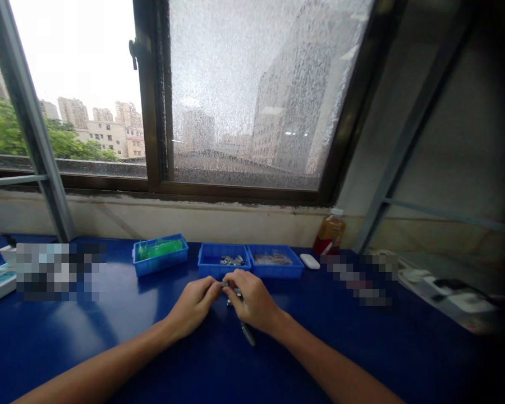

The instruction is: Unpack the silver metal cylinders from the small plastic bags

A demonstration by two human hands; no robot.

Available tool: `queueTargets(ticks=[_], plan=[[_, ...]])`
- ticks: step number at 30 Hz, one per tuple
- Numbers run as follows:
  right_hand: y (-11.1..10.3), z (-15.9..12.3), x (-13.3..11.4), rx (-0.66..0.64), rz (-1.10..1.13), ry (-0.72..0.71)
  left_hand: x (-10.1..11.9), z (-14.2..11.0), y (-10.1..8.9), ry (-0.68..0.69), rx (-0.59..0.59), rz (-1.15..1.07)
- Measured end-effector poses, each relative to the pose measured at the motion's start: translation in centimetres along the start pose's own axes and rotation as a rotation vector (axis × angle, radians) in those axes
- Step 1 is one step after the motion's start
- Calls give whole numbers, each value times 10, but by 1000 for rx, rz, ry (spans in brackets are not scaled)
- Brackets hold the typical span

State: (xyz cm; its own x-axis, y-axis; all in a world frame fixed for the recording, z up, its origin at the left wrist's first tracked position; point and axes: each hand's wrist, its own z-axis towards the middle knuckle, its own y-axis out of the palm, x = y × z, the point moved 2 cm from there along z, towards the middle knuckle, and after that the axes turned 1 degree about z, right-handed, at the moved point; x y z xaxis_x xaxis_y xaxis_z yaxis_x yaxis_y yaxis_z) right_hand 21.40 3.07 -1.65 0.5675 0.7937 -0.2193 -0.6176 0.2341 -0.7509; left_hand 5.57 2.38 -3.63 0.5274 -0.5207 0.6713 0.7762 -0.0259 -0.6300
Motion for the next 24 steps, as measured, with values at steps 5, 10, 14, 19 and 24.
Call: queueTargets(ticks=[5, 10, 14, 19, 24], plan=[[-10, 9, 35, 178, -190, 201, 9, -7, 4, 124, -149, 195], [-13, 16, 50, 169, -370, 274, 12, -11, 7, 212, -269, 366], [-12, 18, 42, 159, -356, 246, 14, -4, 12, 224, -336, 404], [-10, 21, 35, 145, -252, 183, 19, 4, 16, 280, -406, 433], [-14, 16, 27, 55, -181, 114, 21, 3, 13, 318, -376, 449]])
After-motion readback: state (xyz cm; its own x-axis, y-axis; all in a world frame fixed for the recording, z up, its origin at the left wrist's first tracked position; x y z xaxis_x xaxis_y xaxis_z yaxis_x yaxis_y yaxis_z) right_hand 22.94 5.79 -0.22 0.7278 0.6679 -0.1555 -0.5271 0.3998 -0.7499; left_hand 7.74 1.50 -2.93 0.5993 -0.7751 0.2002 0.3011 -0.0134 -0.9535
